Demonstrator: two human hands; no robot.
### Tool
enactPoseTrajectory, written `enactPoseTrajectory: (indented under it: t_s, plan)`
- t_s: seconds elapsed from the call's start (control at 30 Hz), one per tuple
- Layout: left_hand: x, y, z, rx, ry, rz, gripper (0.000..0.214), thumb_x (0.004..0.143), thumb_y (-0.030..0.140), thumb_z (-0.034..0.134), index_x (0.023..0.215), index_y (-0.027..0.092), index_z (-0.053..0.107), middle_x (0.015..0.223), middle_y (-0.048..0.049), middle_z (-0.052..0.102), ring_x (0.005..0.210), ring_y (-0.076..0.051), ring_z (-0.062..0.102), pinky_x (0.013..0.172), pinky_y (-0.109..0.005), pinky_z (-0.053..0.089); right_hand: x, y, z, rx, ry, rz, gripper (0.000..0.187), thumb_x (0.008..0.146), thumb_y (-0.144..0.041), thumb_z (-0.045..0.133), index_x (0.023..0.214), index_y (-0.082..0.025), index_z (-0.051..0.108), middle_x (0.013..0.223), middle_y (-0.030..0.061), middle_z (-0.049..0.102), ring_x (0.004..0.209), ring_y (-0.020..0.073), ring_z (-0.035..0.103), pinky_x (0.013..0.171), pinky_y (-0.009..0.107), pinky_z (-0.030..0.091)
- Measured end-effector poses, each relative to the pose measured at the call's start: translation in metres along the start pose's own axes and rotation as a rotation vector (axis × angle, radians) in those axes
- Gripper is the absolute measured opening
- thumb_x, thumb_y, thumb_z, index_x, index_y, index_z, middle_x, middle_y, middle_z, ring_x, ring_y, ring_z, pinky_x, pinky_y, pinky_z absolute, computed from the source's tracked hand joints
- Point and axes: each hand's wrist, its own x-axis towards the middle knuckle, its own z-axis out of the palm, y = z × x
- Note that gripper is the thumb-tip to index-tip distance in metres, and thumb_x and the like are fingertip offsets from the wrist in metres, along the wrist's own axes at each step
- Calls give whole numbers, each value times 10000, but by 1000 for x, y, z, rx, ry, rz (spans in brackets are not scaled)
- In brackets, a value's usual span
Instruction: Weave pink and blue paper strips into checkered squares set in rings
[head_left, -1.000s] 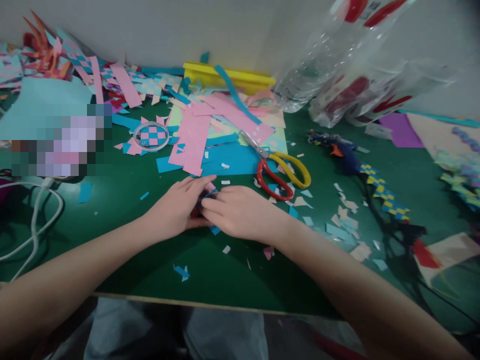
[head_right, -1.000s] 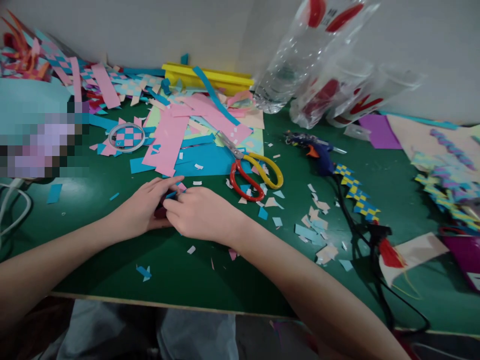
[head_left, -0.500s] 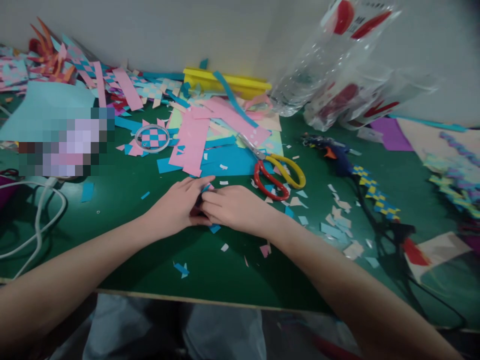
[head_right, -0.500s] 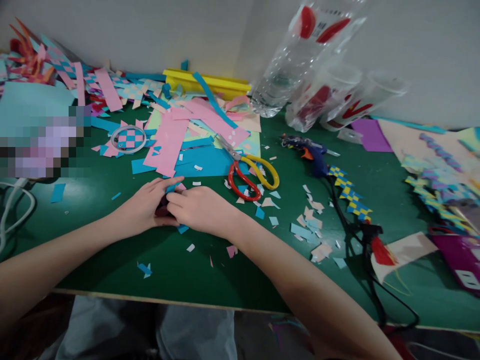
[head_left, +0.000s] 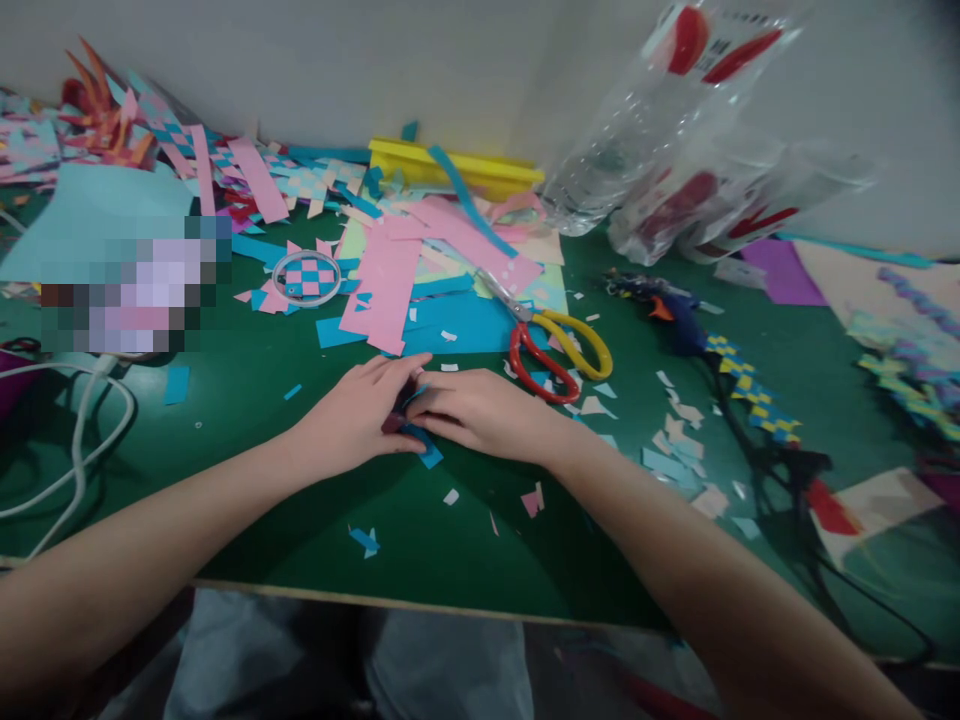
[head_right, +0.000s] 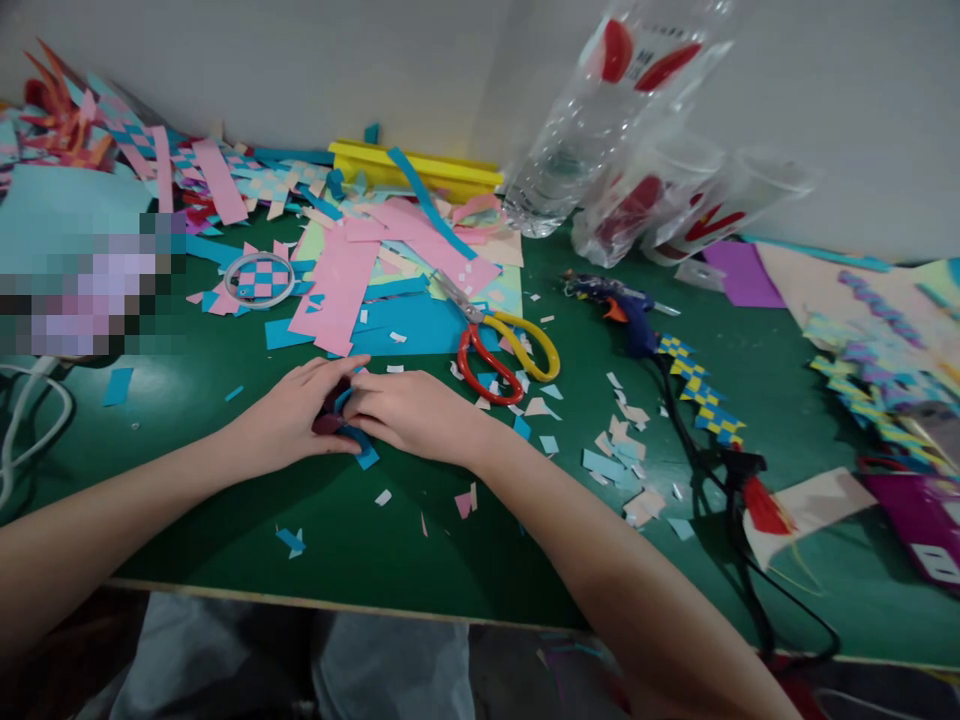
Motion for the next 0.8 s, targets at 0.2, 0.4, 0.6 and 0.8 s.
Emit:
enactPoseTrajectory:
  t_s: [0.2, 0.4, 0.6, 0.8]
  plan:
    - [0, 1, -1, -8, -8, -8, 878, 684, 391, 783, 1384, 182, 295, 1321, -146, 516, 1232, -287, 459, 984, -440, 395, 0, -4, 5, -55, 69, 38, 208, 928, -266, 476, 969, -167, 654, 996, 61, 645, 829, 164, 618, 626, 279, 433]
    - [0, -2, 2, -21, 22, 41, 864, 693, 375, 779, 1383, 200, 289, 1304, -130, 522, 1209, -282, 476, 987, -438, 396, 4, -16, 4, -300, 50, 10, 229, 936, -226, 453, 873, -157, 663, 895, 65, 640, 766, 158, 589, 541, 261, 353]
    - [-1, -3, 2, -38, 28, 58, 851, 706, 384, 766, 1385, 214, 282, 1290, -115, 534, 1208, -275, 480, 997, -441, 395, 4, -20, 1, -218, 22, 18, 196, 912, -187, 490, 845, -166, 673, 836, 49, 650, 777, 162, 593, 551, 259, 364]
    - [0, -1, -1, -6, -5, 19, 846, 719, 409, 748, 1390, 208, 275, 1373, -137, 471, 1263, -288, 436, 1014, -458, 383, 4, -12, 10, 129, 174, 141, 177, 906, -203, 514, 960, -194, 682, 1020, 44, 671, 907, 155, 615, 706, 257, 441]
